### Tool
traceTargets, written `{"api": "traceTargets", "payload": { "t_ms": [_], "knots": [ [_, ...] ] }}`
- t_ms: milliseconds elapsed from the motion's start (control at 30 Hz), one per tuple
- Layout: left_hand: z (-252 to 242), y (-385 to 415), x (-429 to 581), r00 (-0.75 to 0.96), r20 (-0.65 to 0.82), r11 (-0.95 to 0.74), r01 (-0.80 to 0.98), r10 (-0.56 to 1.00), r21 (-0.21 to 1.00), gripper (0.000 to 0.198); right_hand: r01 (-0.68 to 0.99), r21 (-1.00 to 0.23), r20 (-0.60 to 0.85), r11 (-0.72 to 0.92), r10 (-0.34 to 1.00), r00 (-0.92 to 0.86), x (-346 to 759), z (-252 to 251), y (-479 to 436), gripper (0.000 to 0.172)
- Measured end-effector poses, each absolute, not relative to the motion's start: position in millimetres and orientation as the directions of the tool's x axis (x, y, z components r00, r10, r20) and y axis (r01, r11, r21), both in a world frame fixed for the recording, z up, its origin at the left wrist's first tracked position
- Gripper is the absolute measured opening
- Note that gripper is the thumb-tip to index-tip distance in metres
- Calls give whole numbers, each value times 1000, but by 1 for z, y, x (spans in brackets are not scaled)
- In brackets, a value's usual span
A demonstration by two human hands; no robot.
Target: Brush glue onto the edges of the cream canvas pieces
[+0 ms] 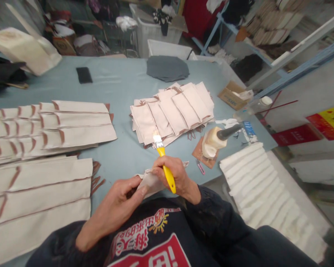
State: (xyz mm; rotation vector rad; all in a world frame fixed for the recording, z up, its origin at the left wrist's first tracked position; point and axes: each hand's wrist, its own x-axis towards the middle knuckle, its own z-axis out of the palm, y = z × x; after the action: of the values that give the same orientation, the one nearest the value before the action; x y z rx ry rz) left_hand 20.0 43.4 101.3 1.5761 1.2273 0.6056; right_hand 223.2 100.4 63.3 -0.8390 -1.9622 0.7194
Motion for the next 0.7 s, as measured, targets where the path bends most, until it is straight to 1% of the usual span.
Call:
{"api": "traceTargets", "payload": {
  "t_ms": [67,133,200,300,367,500,600,667,700],
  "knots": [
    [100,43,23,275,-141,19,404,951,914,31,279,-727,506,627,764,-400,222,65,101,20],
    [97,39,24,177,-117,39,391,977,920,21,274,-696,550,664,738,-392,222,66,100,21],
    [96,34,23,139,-111,48,392,984,919,18,281,-673,576,684,723,-381,224,68,100,24],
    [98,30,23,203,-98,-3,447,974,894,30,298,-680,563,671,737,-374,224,72,99,31],
    [102,32,24,248,-107,-13,439,963,898,35,281,-692,548,665,738,-395,222,75,101,31],
    [104,39,30,310,-168,39,381,936,924,37,248,-701,538,668,724,-431,217,79,107,29],
    [97,42,36,356,-223,95,344,908,934,40,270,-658,570,703,699,-431,216,74,109,31],
    [91,41,40,345,-204,88,324,916,942,40,276,-622,608,733,674,-419,218,71,106,35],
    [89,39,42,330,-175,62,327,928,943,39,274,-626,617,730,679,-398,220,71,103,39]
  ]
}}
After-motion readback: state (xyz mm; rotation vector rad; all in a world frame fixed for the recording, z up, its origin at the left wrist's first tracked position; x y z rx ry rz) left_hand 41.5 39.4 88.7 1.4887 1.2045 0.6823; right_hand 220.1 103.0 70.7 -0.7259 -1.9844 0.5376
